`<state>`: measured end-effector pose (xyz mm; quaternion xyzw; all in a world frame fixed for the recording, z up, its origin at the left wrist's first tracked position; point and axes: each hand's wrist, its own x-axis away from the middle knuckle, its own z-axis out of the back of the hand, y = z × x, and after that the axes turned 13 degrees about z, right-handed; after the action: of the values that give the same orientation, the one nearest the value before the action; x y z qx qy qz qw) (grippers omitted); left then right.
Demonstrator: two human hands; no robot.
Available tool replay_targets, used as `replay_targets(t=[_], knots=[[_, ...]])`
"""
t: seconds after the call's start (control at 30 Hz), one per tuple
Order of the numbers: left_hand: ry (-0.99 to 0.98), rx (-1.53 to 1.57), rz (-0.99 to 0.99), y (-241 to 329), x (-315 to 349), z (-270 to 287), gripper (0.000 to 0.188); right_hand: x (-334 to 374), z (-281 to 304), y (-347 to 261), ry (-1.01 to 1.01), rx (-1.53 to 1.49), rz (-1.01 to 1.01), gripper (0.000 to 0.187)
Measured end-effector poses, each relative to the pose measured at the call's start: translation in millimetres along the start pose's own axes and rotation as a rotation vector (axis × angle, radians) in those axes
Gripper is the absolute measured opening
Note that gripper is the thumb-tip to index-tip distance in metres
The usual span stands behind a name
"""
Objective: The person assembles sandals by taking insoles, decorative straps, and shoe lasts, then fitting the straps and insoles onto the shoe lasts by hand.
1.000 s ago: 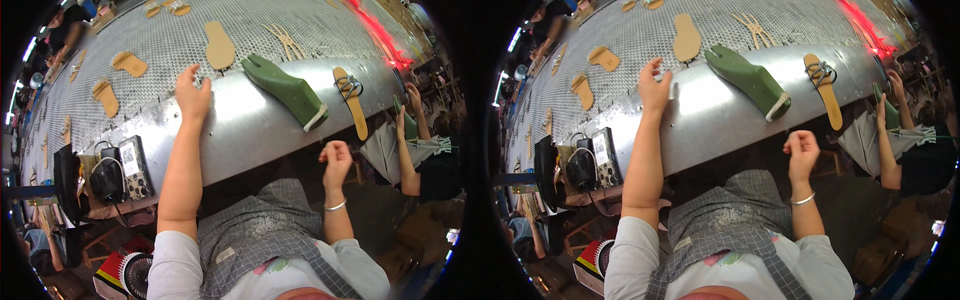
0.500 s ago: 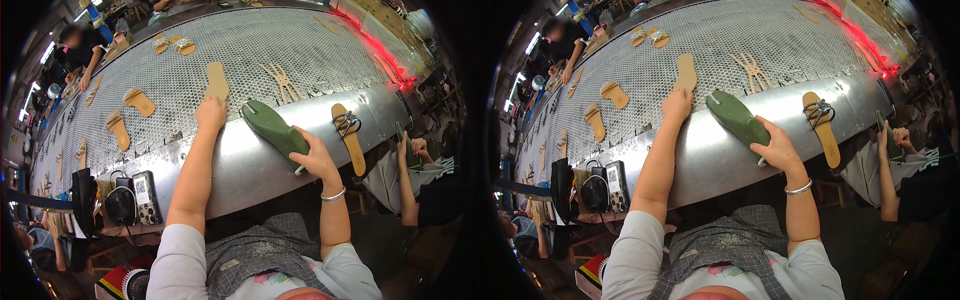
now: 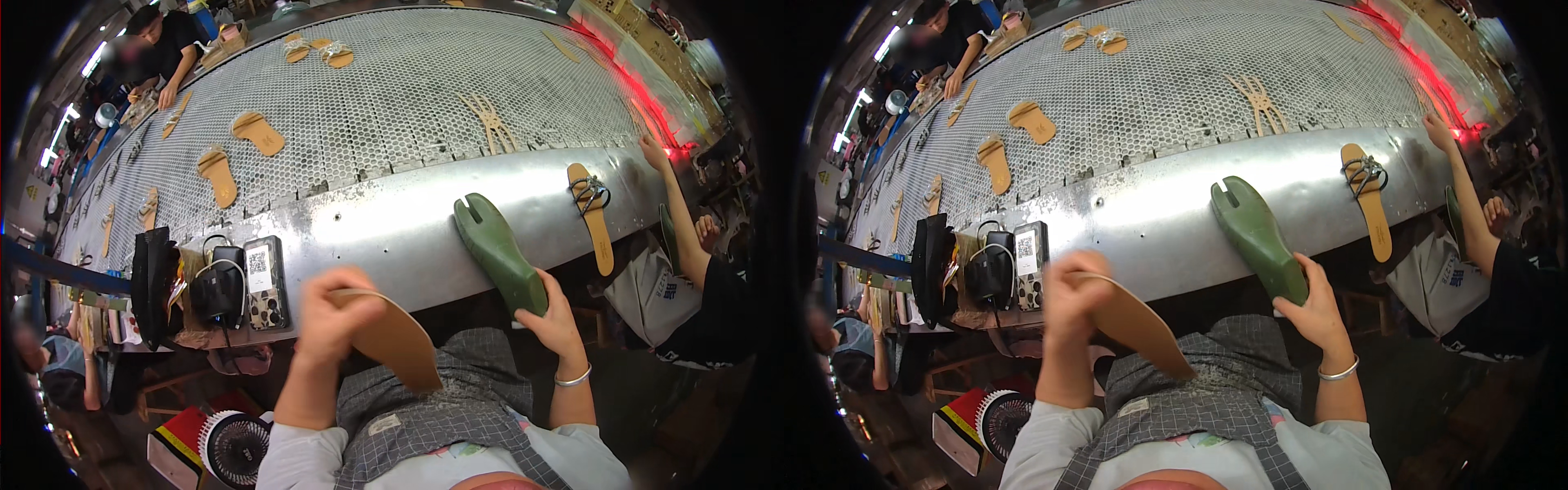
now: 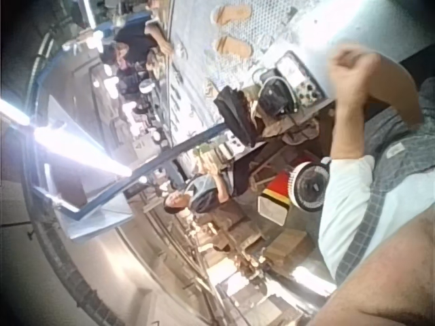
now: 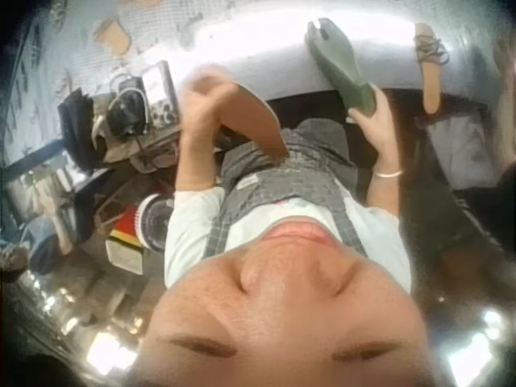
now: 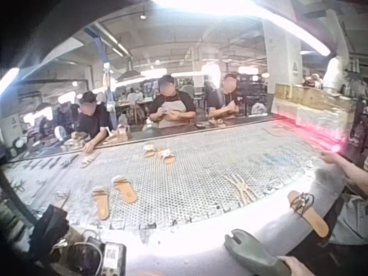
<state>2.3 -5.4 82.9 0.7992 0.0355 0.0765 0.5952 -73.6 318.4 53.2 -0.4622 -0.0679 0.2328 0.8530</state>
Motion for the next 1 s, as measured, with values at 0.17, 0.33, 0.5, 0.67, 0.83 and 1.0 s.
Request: replay_targets(t=[0.17,0.33,0.5,0.67,0.83,1.0], knots=[[-0.509,1.109,0.611,-47,33,-34,0.055,24,-16,-18,-0.102,-0.316,-0.326,0.073],[-0.497,0.849,0.532,-70,26,-18,0.056,38,-22,-8,-0.111,-0.853,-0.369,0.048],[-0.149,0.706,0.278,-56,6,-37,0.059,16,-64,-59,-0.09,-0.531,0.097,0.046],[-0.151,0.676,0.131,-44,-1,-31,0.064,3,-44,-85,-0.276,-0.036,0.217,0.036],[0.104,1.11,0.116,-25,-28,-12,0.064,8,-25,-49,-0.355,-1.051,0.065,0.021],[0.12,1.341,0.331,-34,-54,-61,0.051,-35,-83,-63,-0.046,-0.879,0.127,0.013]])
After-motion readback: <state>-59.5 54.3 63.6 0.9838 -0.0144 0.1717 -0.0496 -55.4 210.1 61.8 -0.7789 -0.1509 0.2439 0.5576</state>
